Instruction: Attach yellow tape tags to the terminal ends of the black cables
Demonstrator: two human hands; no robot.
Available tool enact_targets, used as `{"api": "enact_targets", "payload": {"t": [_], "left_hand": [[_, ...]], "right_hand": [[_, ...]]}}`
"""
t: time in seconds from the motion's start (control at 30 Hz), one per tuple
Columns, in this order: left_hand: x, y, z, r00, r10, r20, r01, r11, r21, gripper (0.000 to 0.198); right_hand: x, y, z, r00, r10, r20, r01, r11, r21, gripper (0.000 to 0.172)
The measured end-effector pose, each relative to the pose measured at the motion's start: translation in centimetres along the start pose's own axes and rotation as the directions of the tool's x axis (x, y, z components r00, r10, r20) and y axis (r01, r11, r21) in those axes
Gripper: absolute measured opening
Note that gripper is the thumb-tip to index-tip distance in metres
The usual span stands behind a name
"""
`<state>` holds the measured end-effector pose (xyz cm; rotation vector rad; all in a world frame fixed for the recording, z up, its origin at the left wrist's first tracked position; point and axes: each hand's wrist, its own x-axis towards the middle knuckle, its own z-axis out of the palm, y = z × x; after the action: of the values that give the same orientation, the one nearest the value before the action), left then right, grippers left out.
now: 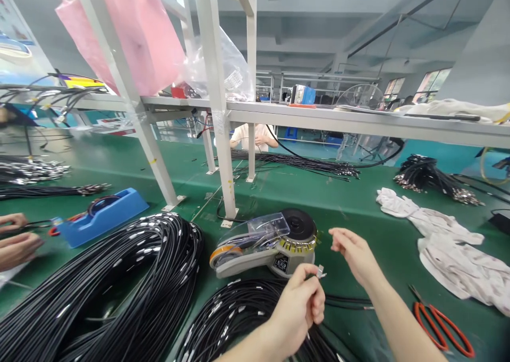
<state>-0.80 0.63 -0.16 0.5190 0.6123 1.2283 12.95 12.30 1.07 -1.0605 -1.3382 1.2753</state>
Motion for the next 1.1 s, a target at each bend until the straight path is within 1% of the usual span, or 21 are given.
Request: {"api": "enact_targets", "payload": {"t": [0.03, 0.1, 0.2, 0.3, 0.43, 0.5, 0.57, 0.63, 0.7, 0.77, 0.8, 0.9, 1.1], "left_hand": [[0.0, 0.2, 0.0, 1.000, 0.021, -0.001, -0.021, 1.000, -0.002, 0.017], [0.1, 0.6, -0.1, 0.998, 0.058, 0.004, -0.058, 0.998, 0.012, 0.019], [0.3, 1.0, -0.2, 0.994, 0.105, -0.008, -0.105, 0.993, 0.045, 0.023], [0.4, 1.3, -0.2, 0.989, 0.143, -0.047, -0.139, 0.987, 0.080, 0.025], [0.5, 1.6, -0.3, 0.968, 0.223, -0.118, -0.197, 0.960, 0.199, 0.018], [0.6, 1.8, -0.5, 0.957, 0.253, -0.145, -0.210, 0.943, 0.260, 0.014], [0.7, 1.9, -0.8, 0.954, 0.258, -0.152, -0.207, 0.935, 0.288, 0.013], [0.8, 1.8, -1.0, 0.958, 0.249, -0.145, -0.200, 0.937, 0.285, 0.015], [1.0, 1.7, -1.2, 0.961, 0.235, -0.144, -0.191, 0.944, 0.269, 0.017], [1.0, 1.6, -1.1, 0.964, 0.224, -0.144, -0.183, 0.950, 0.252, 0.020], [1.0, 1.5, -1.1, 0.965, 0.219, -0.144, -0.179, 0.953, 0.245, 0.021], [0.9, 1.4, -0.8, 0.966, 0.213, -0.148, -0.175, 0.956, 0.235, 0.023], [0.7, 1.3, -0.4, 0.962, 0.237, -0.137, -0.194, 0.943, 0.272, 0.026]], "right_hand": [[1.0, 0.1, -0.1, 1.000, 0.018, -0.018, -0.018, 1.000, -0.008, 0.031], [2.5, 0.4, 0.1, 0.998, 0.066, 0.002, -0.065, 0.997, -0.037, 0.034], [3.4, 0.5, 0.8, 0.992, 0.112, 0.055, -0.107, 0.991, -0.081, 0.035], [3.5, 0.5, 1.5, 0.995, 0.076, 0.064, -0.068, 0.991, -0.113, 0.029], [3.4, -0.3, 1.8, 0.999, -0.035, 0.000, 0.034, 0.986, -0.165, 0.024], [2.8, -1.0, 1.7, 0.994, -0.100, -0.041, 0.092, 0.981, -0.173, 0.023], [1.6, -1.9, 1.7, 0.985, -0.158, -0.073, 0.145, 0.977, -0.157, 0.022], [-0.1, -2.5, 1.9, 0.982, -0.182, -0.045, 0.175, 0.976, -0.134, 0.022], [-2.1, -2.6, 2.4, 0.985, -0.152, 0.076, 0.160, 0.981, -0.110, 0.020], [-3.9, -2.2, 3.1, 0.975, -0.080, 0.207, 0.098, 0.992, -0.077, 0.022], [-4.6, -1.9, 3.5, 0.968, -0.047, 0.245, 0.063, 0.996, -0.057, 0.024], [-5.8, -1.0, 4.2, 0.964, 0.001, 0.268, 0.003, 1.000, -0.013, 0.029], [-6.1, -0.7, 4.1, 0.954, 0.011, 0.300, -0.003, 1.000, -0.027, 0.027]]}}
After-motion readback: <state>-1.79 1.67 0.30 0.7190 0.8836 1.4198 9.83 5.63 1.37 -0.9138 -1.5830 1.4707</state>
